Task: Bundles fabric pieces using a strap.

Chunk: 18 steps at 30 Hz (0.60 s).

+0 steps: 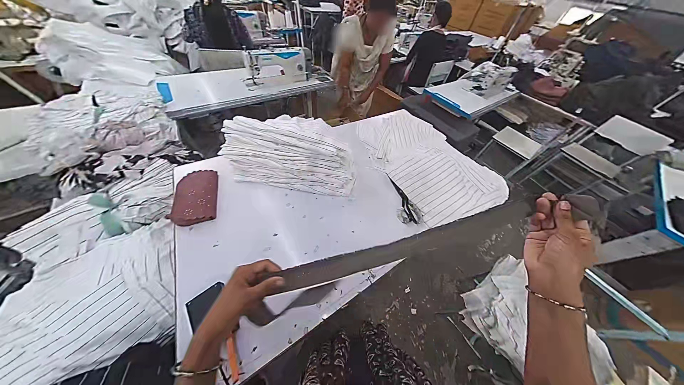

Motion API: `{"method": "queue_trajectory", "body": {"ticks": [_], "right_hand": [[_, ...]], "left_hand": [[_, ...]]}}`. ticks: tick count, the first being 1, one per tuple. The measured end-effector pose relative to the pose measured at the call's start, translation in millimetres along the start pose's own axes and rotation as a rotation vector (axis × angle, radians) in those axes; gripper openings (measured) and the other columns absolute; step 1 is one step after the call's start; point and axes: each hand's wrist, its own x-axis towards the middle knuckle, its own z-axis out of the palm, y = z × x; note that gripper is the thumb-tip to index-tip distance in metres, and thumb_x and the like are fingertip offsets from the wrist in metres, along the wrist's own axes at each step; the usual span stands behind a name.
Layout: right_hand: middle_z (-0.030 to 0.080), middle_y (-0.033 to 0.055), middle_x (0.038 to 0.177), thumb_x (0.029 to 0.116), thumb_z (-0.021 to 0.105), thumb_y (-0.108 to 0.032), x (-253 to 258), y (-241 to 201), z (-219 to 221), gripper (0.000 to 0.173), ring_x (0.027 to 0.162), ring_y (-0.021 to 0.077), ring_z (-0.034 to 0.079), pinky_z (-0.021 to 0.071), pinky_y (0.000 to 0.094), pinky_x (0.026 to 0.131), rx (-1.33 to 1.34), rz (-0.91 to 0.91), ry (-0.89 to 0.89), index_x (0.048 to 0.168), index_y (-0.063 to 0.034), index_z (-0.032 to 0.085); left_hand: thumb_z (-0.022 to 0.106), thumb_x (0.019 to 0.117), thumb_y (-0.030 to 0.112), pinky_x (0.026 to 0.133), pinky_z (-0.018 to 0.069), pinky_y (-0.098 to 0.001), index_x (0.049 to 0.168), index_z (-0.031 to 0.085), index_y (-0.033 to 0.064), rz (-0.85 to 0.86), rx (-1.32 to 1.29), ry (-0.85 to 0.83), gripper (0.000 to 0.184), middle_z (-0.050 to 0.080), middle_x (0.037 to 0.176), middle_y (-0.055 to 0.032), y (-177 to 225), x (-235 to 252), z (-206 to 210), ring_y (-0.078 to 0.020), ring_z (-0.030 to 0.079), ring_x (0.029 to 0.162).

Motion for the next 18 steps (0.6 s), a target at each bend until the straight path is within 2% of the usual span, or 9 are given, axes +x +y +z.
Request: {"method": "queue_trajectory", "body": {"ticks": [4, 6, 8, 10, 12, 13, 15, 16, 18], "right_hand": [[0.073, -0.0027, 0.096, 0.1095, 0.045, -0.010, 29.0, 60.7, 24.0, 0.009, 0.085, 0.0025, 0.072, 0.0583, 0.0176, 0.076, -0.158, 0.095, -0.087, 0.116, -0.0066, 0.051], [0.072, 0.0007, 0.096, 0.1094, 0.046, -0.011, 43.6, 102.3, 35.0, 0.014, 0.084, 0.0041, 0.071, 0.0579, 0.0205, 0.077, -0.315, 0.127, -0.224, 0.117, -0.0007, 0.051], [0.072, 0.0068, 0.094, 0.1086, 0.047, -0.012, 60.9, 145.1, 39.1, 0.023, 0.080, 0.0073, 0.071, 0.0581, 0.0239, 0.075, -0.648, 0.167, -0.437, 0.118, 0.0070, 0.056], [0.072, 0.0201, 0.107, 0.1071, 0.053, -0.016, 75.1, 169.1, 49.2, 0.033, 0.089, 0.0241, 0.072, 0.0571, 0.0402, 0.085, -1.209, 0.231, -0.709, 0.128, 0.0090, 0.058], [0.056, 0.0343, 0.135, 0.1021, 0.062, -0.021, 72.8, 180.2, 77.2, 0.058, 0.116, 0.0456, 0.064, 0.0493, 0.0580, 0.100, -1.525, 0.193, -0.791, 0.148, 0.0084, 0.041], [0.045, 0.0375, 0.145, 0.1006, 0.064, -0.022, 66.8, 188.2, 93.0, 0.069, 0.119, 0.0491, 0.060, 0.0493, 0.0585, 0.100, -1.510, 0.085, -0.761, 0.154, 0.0080, 0.032], [0.046, 0.0359, 0.144, 0.1000, 0.064, -0.019, 55.9, 218.4, 124.6, 0.065, 0.109, 0.0432, 0.066, 0.0563, 0.0499, 0.091, -1.287, -0.139, -0.752, 0.152, 0.0080, 0.036], [0.050, 0.0340, 0.142, 0.1016, 0.062, -0.018, 48.2, 237.5, 141.9, 0.059, 0.110, 0.0394, 0.067, 0.0569, 0.0461, 0.092, -1.159, -0.119, -0.809, 0.149, 0.0088, 0.040], [0.051, 0.0303, 0.145, 0.1069, 0.054, -0.023, 31.9, 280.9, 174.6, 0.056, 0.127, 0.0369, 0.059, 0.0485, 0.0448, 0.107, -1.005, 0.181, -0.941, 0.151, 0.0083, 0.039]], "left_hand": [[0.084, 0.0763, 0.042, 0.038, 0.0320, -0.0082, 0.083, 0.076, 0.0316, -0.095, -0.156, 0.136, 0.014, 0.064, 0.061, 0.0201, -18.4, -27.6, -80.3, 0.0122, 0.042, 0.042], [0.070, 0.0843, 0.016, 0.042, 0.0360, -0.0099, 0.080, 0.073, 0.0204, -0.146, -0.084, 0.299, 0.007, 0.065, 0.061, 0.0157, -31.4, -23.7, -97.1, 0.0094, 0.046, 0.045], [0.069, 0.0914, 0.005, 0.050, 0.0443, -0.0135, 0.087, 0.072, 0.0066, -0.250, 0.143, 0.411, 0.006, 0.067, 0.067, 0.0078, -44.3, -9.9, -104.5, 0.0050, 0.054, 0.052], [0.075, 0.0918, 0.012, 0.071, 0.0503, -0.0356, 0.102, 0.074, 0.0002, -0.364, 0.470, 0.454, 0.015, 0.071, 0.088, -0.0106, -58.8, 6.2, -101.5, -0.0151, 0.061, 0.072], [0.083, 0.0865, 0.016, 0.094, 0.0448, -0.0679, 0.123, 0.069, -0.0017, -0.334, 0.701, 0.480, 0.043, 0.063, 0.120, -0.0327, -71.1, 21.4, -87.3, -0.0503, 0.061, 0.109], [0.086, 0.0824, 0.019, 0.098, 0.0390, -0.0758, 0.129, 0.066, -0.0022, -0.252, 0.783, 0.506, 0.055, 0.058, 0.130, -0.0375, -77.4, 29.9, -76.6, -0.0596, 0.055, 0.118], [0.086, 0.0802, 0.026, 0.105, 0.0312, -0.0789, 0.135, 0.063, -0.0012, -0.116, 0.848, 0.479, 0.066, 0.053, 0.140, -0.0366, -89.8, 50.0, -44.8, -0.0616, 0.048, 0.129], [0.085, 0.0798, 0.030, 0.107, 0.0285, -0.0793, 0.135, 0.064, 0.0000, -0.065, 0.846, 0.436, 0.067, 0.053, 0.143, -0.0339, -96.2, 60.0, -24.7, -0.0592, 0.047, 0.132], [0.081, 0.0802, 0.042, 0.109, 0.0222, -0.0816, 0.135, 0.066, 0.0031, 0.016, 0.829, 0.342, 0.069, 0.054, 0.145, -0.0287, -112.8, 74.4, 14.4, -0.0536, 0.047, 0.136]]}}
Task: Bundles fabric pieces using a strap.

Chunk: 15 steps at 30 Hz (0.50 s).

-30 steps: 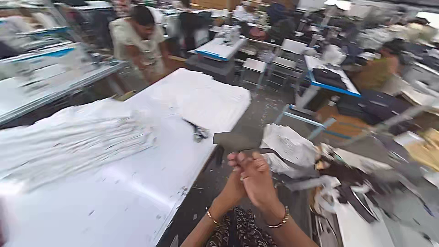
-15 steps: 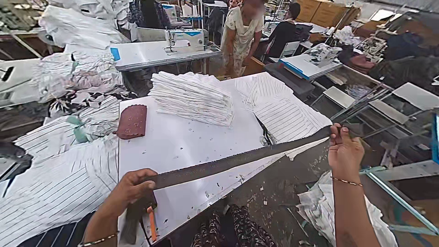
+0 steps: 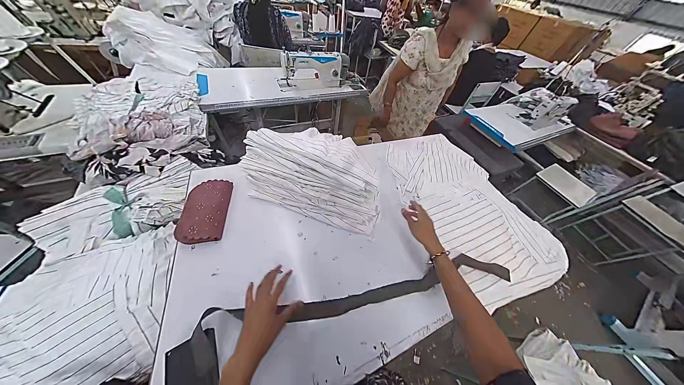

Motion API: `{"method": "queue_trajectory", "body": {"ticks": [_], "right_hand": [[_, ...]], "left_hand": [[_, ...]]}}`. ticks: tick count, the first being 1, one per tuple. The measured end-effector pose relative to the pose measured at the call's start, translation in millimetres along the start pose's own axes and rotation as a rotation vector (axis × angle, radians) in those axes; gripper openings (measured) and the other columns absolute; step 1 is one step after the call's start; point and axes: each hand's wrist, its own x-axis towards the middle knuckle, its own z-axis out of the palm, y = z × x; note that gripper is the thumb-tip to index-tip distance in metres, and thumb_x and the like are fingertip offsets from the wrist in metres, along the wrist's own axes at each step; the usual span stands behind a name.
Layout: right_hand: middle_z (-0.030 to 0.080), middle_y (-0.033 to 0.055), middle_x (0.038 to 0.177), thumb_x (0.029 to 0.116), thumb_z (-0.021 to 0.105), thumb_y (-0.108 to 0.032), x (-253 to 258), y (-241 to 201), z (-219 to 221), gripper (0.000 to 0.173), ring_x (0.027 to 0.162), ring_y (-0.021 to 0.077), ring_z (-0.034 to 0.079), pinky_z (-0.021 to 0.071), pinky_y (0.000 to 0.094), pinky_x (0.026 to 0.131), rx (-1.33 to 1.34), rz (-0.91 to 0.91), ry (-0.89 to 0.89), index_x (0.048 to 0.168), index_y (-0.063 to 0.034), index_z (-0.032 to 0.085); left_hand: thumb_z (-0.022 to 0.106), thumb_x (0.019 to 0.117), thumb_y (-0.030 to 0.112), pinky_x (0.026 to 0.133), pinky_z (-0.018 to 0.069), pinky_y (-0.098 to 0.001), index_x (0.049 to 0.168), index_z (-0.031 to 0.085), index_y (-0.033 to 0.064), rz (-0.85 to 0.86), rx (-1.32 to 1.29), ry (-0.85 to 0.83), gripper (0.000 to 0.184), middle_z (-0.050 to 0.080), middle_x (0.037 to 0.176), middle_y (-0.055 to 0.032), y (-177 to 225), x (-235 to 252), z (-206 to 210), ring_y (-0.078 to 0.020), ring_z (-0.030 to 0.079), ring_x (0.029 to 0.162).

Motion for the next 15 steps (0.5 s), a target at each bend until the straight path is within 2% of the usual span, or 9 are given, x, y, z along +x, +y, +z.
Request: {"method": "queue_trajectory", "body": {"ticks": [1, 2, 4, 6, 7, 9, 10, 12, 15], "right_hand": [[0.049, 0.0290, 0.149, 0.1093, 0.049, -0.029, 17.8, 0.8, 23.3, 0.057, 0.135, 0.0367, 0.053, 0.0426, 0.0460, 0.112, 0.114, 0.105, -0.086, 0.152, 0.0071, 0.037], [0.046, 0.0293, 0.151, 0.1107, 0.044, -0.033, 35.1, 4.0, 46.8, 0.058, 0.139, 0.0373, 0.048, 0.0397, 0.0486, 0.114, 0.239, 0.195, -0.109, 0.152, 0.0071, 0.037], [0.051, 0.0293, 0.147, 0.1120, 0.038, -0.037, 65.0, 2.1, 84.8, 0.057, 0.136, 0.0372, 0.051, 0.0428, 0.0512, 0.110, 0.388, 0.265, -0.044, 0.147, 0.0077, 0.044], [0.055, 0.0307, 0.140, 0.1129, 0.037, -0.026, 77.1, -22.6, 108.2, 0.048, 0.131, 0.0352, 0.054, 0.0411, 0.0481, 0.109, 0.425, 0.230, -0.034, 0.139, 0.0114, 0.052], [0.054, 0.0304, 0.141, 0.1109, 0.040, -0.013, 76.5, -34.6, 116.6, 0.040, 0.132, 0.0335, 0.052, 0.0403, 0.0451, 0.111, 0.423, 0.220, -0.066, 0.140, 0.0122, 0.049], [0.050, 0.0321, 0.145, 0.1031, 0.049, 0.001, 80.1, -43.7, 131.0, 0.044, 0.137, 0.0352, 0.048, 0.0364, 0.0442, 0.115, 0.361, 0.224, -0.079, 0.144, 0.0138, 0.042], [0.051, 0.0325, 0.144, 0.1012, 0.053, 0.001, 84.9, -41.7, 137.7, 0.047, 0.137, 0.0367, 0.049, 0.0369, 0.0456, 0.115, 0.304, 0.225, -0.054, 0.144, 0.0139, 0.042], [0.052, 0.0324, 0.144, 0.1013, 0.055, 0.000, 89.1, -42.5, 144.5, 0.047, 0.137, 0.0384, 0.050, 0.0366, 0.0474, 0.116, 0.294, 0.223, 0.003, 0.145, 0.0135, 0.042], [0.052, 0.0307, 0.145, 0.1090, 0.043, -0.005, 73.7, -54.5, 140.1, 0.037, 0.138, 0.0350, 0.049, 0.0342, 0.0432, 0.117, 0.415, 0.291, 0.009, 0.141, 0.0135, 0.049]], "left_hand": [[0.077, 0.0798, 0.051, 0.109, 0.0206, -0.0821, 0.136, 0.066, 0.0054, 0.035, -0.001, -0.021, 0.073, 0.054, 0.147, -0.0262, 7.0, -2.0, 16.4, -0.0516, 0.047, 0.138], [0.074, 0.0794, 0.057, 0.109, 0.0198, -0.0819, 0.137, 0.066, 0.0077, 0.047, -0.003, -0.051, 0.076, 0.054, 0.148, -0.0237, 14.1, -5.2, 27.5, -0.0503, 0.047, 0.139], [0.077, 0.0782, 0.058, 0.110, 0.0170, -0.0818, 0.139, 0.064, 0.0071, 0.037, -0.050, -0.141, 0.080, 0.052, 0.150, -0.0242, 25.8, -12.1, 36.7, -0.0520, 0.043, 0.141], [0.078, 0.0785, 0.057, 0.110, 0.0158, -0.0816, 0.141, 0.061, 0.0051, 0.048, -0.074, -0.210, 0.083, 0.049, 0.151, -0.0272, 27.0, -21.7, 43.0, -0.0552, 0.040, 0.141], [0.077, 0.0794, 0.058, 0.111, 0.0157, -0.0803, 0.142, 0.061, 0.0060, 0.068, -0.057, -0.226, 0.083, 0.049, 0.151, -0.0274, 24.5, -28.7, 47.0, -0.0551, 0.040, 0.141], [0.073, 0.0817, 0.061, 0.112, 0.0197, -0.0769, 0.140, 0.064, 0.0100, 0.118, 0.009, -0.212, 0.078, 0.052, 0.149, -0.0251, 20.5, -38.6, 54.7, -0.0527, 0.045, 0.139], [0.073, 0.0838, 0.059, 0.112, 0.0221, -0.0748, 0.137, 0.067, 0.0112, 0.120, 0.011, -0.187, 0.072, 0.055, 0.147, -0.0242, 19.9, -40.0, 57.0, -0.0516, 0.048, 0.137], [0.074, 0.0864, 0.051, 0.107, 0.0346, -0.0699, 0.122, 0.075, 0.0113, 0.110, -0.019, -0.092, 0.054, 0.065, 0.133, -0.0238, 22.4, -36.2, 59.5, -0.0505, 0.057, 0.125], [0.079, 0.0849, 0.035, 0.088, 0.0472, -0.0671, 0.101, 0.079, 0.0047, 0.039, -0.118, -0.024, 0.034, 0.071, 0.110, -0.0251, 31.4, -23.5, 64.0, -0.0518, 0.064, 0.104]]}}
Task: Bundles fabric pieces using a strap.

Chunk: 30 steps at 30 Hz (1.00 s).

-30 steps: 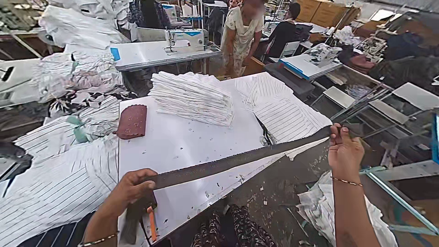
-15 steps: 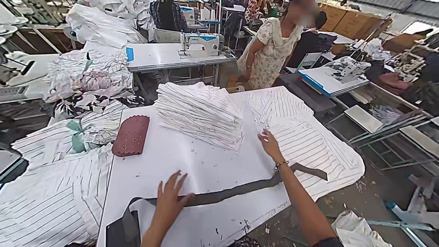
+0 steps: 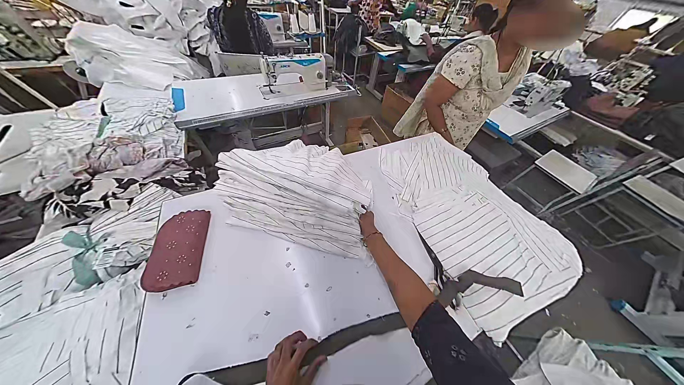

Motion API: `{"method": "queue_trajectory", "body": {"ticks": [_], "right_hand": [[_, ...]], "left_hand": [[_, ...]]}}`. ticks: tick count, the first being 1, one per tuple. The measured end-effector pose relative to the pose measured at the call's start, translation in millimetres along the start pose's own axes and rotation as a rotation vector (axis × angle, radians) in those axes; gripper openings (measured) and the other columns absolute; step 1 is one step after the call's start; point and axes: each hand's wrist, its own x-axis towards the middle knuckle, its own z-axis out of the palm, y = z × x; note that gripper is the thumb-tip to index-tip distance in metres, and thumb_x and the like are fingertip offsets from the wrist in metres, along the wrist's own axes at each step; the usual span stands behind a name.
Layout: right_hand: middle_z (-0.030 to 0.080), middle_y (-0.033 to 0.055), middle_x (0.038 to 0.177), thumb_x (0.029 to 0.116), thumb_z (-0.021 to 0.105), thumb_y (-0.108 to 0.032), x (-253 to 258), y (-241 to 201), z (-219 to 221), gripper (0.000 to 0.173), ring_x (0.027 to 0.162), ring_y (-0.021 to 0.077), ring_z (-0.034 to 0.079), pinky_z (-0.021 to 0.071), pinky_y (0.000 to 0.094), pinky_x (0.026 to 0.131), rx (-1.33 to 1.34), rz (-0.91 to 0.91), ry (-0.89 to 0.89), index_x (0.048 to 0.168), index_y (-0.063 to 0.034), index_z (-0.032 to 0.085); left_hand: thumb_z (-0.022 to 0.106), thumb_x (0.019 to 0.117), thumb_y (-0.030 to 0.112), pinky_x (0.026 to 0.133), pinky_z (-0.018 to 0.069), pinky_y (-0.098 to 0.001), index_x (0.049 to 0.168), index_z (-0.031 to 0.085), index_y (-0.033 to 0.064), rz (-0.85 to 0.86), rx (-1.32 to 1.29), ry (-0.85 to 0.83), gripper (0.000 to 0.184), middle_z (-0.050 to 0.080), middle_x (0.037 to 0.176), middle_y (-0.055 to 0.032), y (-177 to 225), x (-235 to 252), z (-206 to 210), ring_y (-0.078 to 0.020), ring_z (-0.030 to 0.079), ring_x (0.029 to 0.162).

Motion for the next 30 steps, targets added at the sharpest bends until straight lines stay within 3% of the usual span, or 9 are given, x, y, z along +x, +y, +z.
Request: {"method": "queue_trajectory", "body": {"ticks": [3, 6, 8, 16, 21, 23, 25, 26, 30], "right_hand": [[0.050, 0.0281, 0.148, 0.1127, 0.036, -0.015, -27.4, -9.6, -1.4, 0.042, 0.140, 0.0321, 0.046, 0.0329, 0.0422, 0.118, 0.138, 0.089, -0.021, 0.142, 0.0111, 0.049], [0.043, 0.0225, 0.156, 0.1140, 0.031, -0.022, -54.2, -5.9, -2.9, 0.046, 0.146, 0.0276, 0.040, 0.0310, 0.0418, 0.120, 0.373, 0.153, -0.065, 0.150, 0.0046, 0.042], [0.043, 0.0190, 0.157, 0.1145, 0.027, -0.024, -69.4, -1.8, -1.5, 0.047, 0.143, 0.0244, 0.044, 0.0360, 0.0405, 0.117, 0.537, 0.172, -0.109, 0.153, -0.0001, 0.039], [0.053, 0.0155, 0.143, 0.1125, 0.026, -0.042, -138.6, 2.4, -9.2, 0.052, 0.127, 0.0241, 0.054, 0.0471, 0.0442, 0.103, 0.954, 0.367, -0.114, 0.149, -0.0079, 0.040], [0.052, 0.0136, 0.145, 0.1116, 0.028, -0.044, -196.2, -3.4, -35.4, 0.052, 0.130, 0.0243, 0.053, 0.0466, 0.0461, 0.104, 0.955, 0.396, -0.077, 0.149, -0.0109, 0.041], [0.049, 0.0134, 0.148, 0.1121, 0.028, -0.043, -225.2, -4.4, -48.9, 0.052, 0.134, 0.0241, 0.050, 0.0448, 0.0457, 0.107, 0.940, 0.383, -0.082, 0.152, -0.0106, 0.038], [0.049, 0.0126, 0.149, 0.1114, 0.028, -0.045, -254.3, -3.0, -61.5, 0.053, 0.134, 0.0236, 0.050, 0.0451, 0.0463, 0.107, 0.925, 0.402, -0.071, 0.152, -0.0119, 0.038], [0.046, 0.0125, 0.153, 0.1114, 0.028, -0.046, -270.2, 1.5, -68.6, 0.055, 0.138, 0.0239, 0.048, 0.0435, 0.0474, 0.110, 0.906, 0.411, -0.081, 0.154, -0.0127, 0.035], [0.059, 0.0126, 0.136, 0.1116, 0.026, -0.046, -335.4, 48.4, -87.5, 0.053, 0.121, 0.0222, 0.060, 0.0523, 0.0448, 0.097, 0.824, 0.470, -0.090, 0.147, -0.0115, 0.044]], "left_hand": [[0.077, 0.0846, 0.025, 0.077, 0.0528, -0.0620, 0.093, 0.078, -0.0001, -0.121, -0.018, 0.024, 0.026, 0.074, 0.090, -0.0212, 8.5, 21.5, 3.7, -0.0450, 0.070, 0.087], [0.073, 0.0937, 0.030, 0.077, 0.0509, -0.0677, 0.106, 0.074, 0.0001, -0.410, 0.005, -0.172, 0.032, 0.074, 0.087, -0.0232, 25.3, 47.7, -7.9, -0.0466, 0.071, 0.086], [0.071, 0.0963, 0.035, 0.079, 0.0514, -0.0639, 0.111, 0.072, 0.0025, -0.529, 0.006, -0.283, 0.035, 0.074, 0.085, -0.0192, 29.2, 61.6, -12.4, -0.0412, 0.071, 0.084], [0.068, 0.0996, 0.032, 0.078, 0.0550, -0.0511, 0.113, 0.066, -0.0016, -0.625, -0.127, -0.369, 0.037, 0.073, 0.083, -0.0125, 33.1, 61.6, -18.8, -0.0277, 0.070, 0.074], [0.064, 0.1012, 0.022, 0.061, 0.0543, -0.0345, 0.111, 0.064, -0.0046, -0.638, -0.263, -0.242, 0.028, 0.069, 0.073, -0.0065, 28.9, 67.5, -19.1, -0.0133, 0.061, 0.055], [0.062, 0.1003, 0.018, 0.068, 0.0562, -0.0373, 0.111, 0.066, -0.0061, -0.651, -0.222, -0.089, 0.027, 0.071, 0.083, -0.0118, 28.3, 69.7, -21.8, -0.0176, 0.066, 0.066], [0.058, 0.1029, 0.019, 0.104, 0.0473, -0.0536, 0.129, 0.059, -0.0122, -0.687, -0.175, -0.002, 0.040, 0.066, 0.122, -0.0307, 21.2, 75.1, -32.2, -0.0397, 0.065, 0.116], [0.056, 0.1045, 0.020, 0.111, 0.0413, -0.0556, 0.133, 0.056, -0.0132, -0.701, -0.149, 0.022, 0.044, 0.060, 0.132, -0.0337, 14.6, 77.3, -39.2, -0.0433, 0.057, 0.129], [0.054, 0.1053, 0.019, 0.112, 0.0396, -0.0560, 0.128, 0.058, -0.0141, -0.716, -0.079, 0.033, 0.041, 0.059, 0.132, -0.0348, -12.9, 75.7, -66.9, -0.0442, 0.055, 0.131]]}}
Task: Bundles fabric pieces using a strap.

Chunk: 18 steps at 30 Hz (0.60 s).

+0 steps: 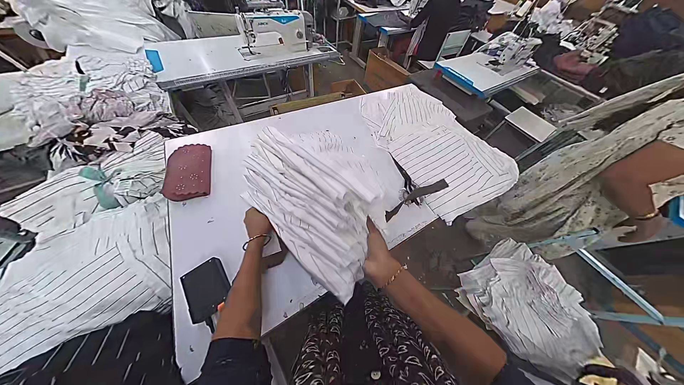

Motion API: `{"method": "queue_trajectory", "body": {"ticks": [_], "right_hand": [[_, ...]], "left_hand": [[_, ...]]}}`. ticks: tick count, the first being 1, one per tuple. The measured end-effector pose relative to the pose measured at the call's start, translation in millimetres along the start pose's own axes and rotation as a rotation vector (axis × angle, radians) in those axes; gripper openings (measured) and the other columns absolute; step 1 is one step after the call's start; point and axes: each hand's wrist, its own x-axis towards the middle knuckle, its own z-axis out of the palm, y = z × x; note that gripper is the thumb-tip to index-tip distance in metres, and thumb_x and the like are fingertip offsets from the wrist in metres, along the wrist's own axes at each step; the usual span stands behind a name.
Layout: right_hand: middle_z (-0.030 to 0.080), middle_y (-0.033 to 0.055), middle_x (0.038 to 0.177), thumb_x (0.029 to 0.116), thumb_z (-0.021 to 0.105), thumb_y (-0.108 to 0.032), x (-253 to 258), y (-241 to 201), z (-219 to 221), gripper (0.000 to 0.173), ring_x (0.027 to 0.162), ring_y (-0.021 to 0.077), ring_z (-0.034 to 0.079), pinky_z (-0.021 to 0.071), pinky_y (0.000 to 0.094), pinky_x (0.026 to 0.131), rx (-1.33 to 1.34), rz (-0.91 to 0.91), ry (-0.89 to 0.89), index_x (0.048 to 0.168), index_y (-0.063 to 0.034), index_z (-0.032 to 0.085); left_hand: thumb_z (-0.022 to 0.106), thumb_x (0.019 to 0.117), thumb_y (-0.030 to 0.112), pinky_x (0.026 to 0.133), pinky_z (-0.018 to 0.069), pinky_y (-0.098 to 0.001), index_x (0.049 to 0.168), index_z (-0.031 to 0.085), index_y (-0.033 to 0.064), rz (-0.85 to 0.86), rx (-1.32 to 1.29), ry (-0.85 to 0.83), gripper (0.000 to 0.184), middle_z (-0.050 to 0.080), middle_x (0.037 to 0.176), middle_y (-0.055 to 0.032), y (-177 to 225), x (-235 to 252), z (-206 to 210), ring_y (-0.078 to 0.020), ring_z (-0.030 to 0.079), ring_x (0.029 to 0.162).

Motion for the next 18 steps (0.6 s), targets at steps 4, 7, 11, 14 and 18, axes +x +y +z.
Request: {"method": "queue_trajectory", "body": {"ticks": [4, 7, 11, 14, 18], "right_hand": [[0.063, 0.0105, 0.115, 0.1139, 0.029, -0.026, -18.5, 30.8, -64.5, 0.038, 0.101, 0.0151, 0.064, 0.0555, 0.0337, 0.087, -0.253, 0.062, -0.016, 0.138, -0.0045, 0.049], [0.058, 0.0042, 0.082, 0.1102, 0.047, -0.029, 11.8, 1.5, -120.8, 0.032, 0.068, 0.0080, 0.056, 0.0484, 0.0263, 0.065, -0.998, 0.025, -0.160, 0.111, 0.0016, 0.057], [0.065, 0.0229, 0.125, 0.1058, 0.053, -0.019, 35.4, -73.0, -144.8, 0.035, 0.107, 0.0325, 0.066, 0.0515, 0.0460, 0.096, -1.519, -0.451, -0.121, 0.132, 0.0021, 0.062], [0.041, 0.0208, 0.157, 0.1020, 0.053, -0.006, 65.2, -96.4, -140.7, 0.050, 0.132, 0.0357, 0.056, 0.0470, 0.0471, 0.107, -1.777, -0.439, -0.141, 0.151, -0.0058, 0.047], [0.057, 0.0266, 0.136, 0.1038, 0.051, -0.007, 101.6, -95.6, -133.6, 0.031, 0.126, 0.0403, 0.059, 0.0466, 0.0512, 0.106, -1.935, -0.402, -0.128, 0.132, 0.0039, 0.060]], "left_hand": [[0.060, 0.0998, 0.013, 0.093, 0.0481, -0.0575, 0.112, 0.065, -0.0133, 0.032, 0.073, -0.161, 0.029, 0.066, 0.110, -0.0314, -24.8, 13.1, -21.6, -0.0386, 0.065, 0.101], [0.063, 0.1019, 0.020, 0.064, 0.0434, -0.0317, 0.111, 0.067, -0.0036, 0.016, 0.198, -0.342, 0.025, 0.061, 0.085, -0.0103, -26.5, 28.2, -66.0, -0.0108, 0.047, 0.064], [0.066, 0.1012, 0.022, 0.085, 0.0453, -0.0557, 0.116, 0.069, -0.0057, 0.111, 0.346, -0.155, 0.032, 0.066, 0.106, -0.0291, -11.5, 38.9, -146.7, -0.0350, 0.059, 0.091], [0.073, 0.0953, 0.021, 0.096, 0.0275, -0.0852, 0.125, 0.062, -0.0065, 0.251, 0.372, 0.245, 0.042, 0.055, 0.126, -0.0443, 2.0, 27.3, -173.1, -0.0655, 0.047, 0.123], [0.072, 0.0953, 0.032, 0.100, 0.0363, -0.0779, 0.135, 0.062, -0.0004, 0.795, 0.335, 0.174, 0.052, 0.053, 0.142, -0.0331, 60.1, -11.9, -112.0, -0.0559, 0.049, 0.131]]}}
